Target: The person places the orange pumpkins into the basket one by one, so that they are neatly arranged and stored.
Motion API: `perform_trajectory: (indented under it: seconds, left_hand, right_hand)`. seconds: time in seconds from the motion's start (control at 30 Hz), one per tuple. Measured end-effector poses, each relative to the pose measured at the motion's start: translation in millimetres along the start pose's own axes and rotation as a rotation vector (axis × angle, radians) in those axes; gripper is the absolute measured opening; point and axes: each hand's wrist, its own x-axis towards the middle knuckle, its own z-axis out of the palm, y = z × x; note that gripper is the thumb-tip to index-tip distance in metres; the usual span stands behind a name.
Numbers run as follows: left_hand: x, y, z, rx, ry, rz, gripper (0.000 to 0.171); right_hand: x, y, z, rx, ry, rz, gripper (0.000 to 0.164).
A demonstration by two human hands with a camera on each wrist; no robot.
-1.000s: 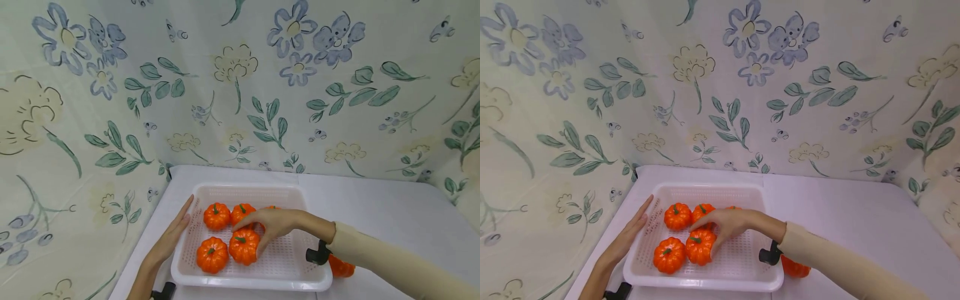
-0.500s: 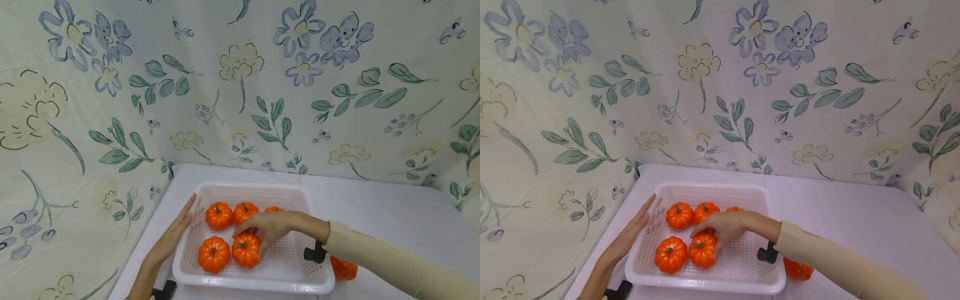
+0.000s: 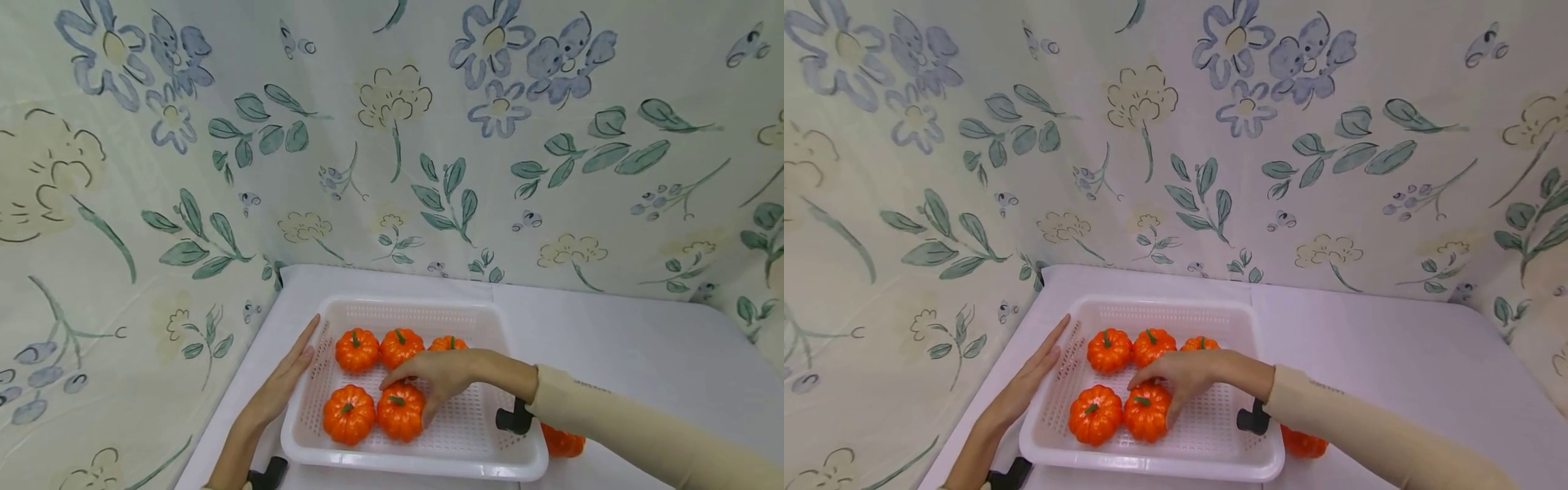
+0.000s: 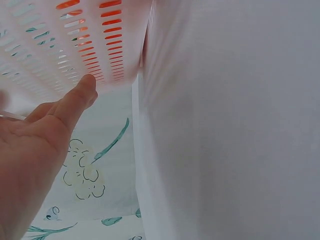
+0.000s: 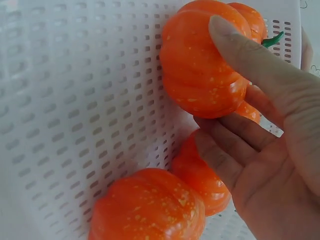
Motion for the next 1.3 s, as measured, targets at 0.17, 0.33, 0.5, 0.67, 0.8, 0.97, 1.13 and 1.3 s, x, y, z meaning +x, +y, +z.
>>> perform_trajectory:
  seconds: [0.17, 0.33, 0.5, 0.67, 0.8, 0.97, 1.13, 1.3]
  left_hand:
    - [0.2, 2.2, 0.0, 0.001, 0.002, -0.011, 0.055]
    - [0.3, 2.7, 0.3, -0.009, -0.004, -0.024, 0.054]
    - [0.3, 2.4, 1.4, -0.017, -0.003, -0.024, 0.054]
    - [0.4, 2.9, 1.6, -0.015, -0.009, -0.023, 0.055]
    - [-1.1, 4.3, -0.2, -0.008, -0.009, -0.018, 0.055]
    - [-2.9, 6.2, -2.4, 0.003, -0.001, -0.021, 0.054]
    - [-2.7, 6.4, -1.1, -0.004, -0.004, -0.033, 0.054]
    - [-1.7, 5.9, 2.1, -0.014, -0.008, -0.042, 0.054]
  right_hand:
    - [-9.6, -4.5, -6.5, -0.018, 0.025, 0.001, 0.08]
    - [-39.3, -10.7, -20.5, 0.001, 0.118, 0.009, 0.07]
    - [-86.2, -3.0, -28.5, 0.074, 0.292, 0.056, 0.061]
    - [-141.7, 14.3, -20.1, 0.101, 0.535, 0.143, 0.064]
    - [-178.6, 30.7, 0.9, 0.129, 0.684, 0.249, 0.068]
    - [-205.4, 55.0, 34.8, 0.174, 0.759, 0.344, 0.069]
    - [-218.6, 73.0, 69.7, 0.253, 0.728, 0.389, 0.073]
    - [-218.8, 82.9, 97.6, 0.382, 0.651, 0.436, 0.08]
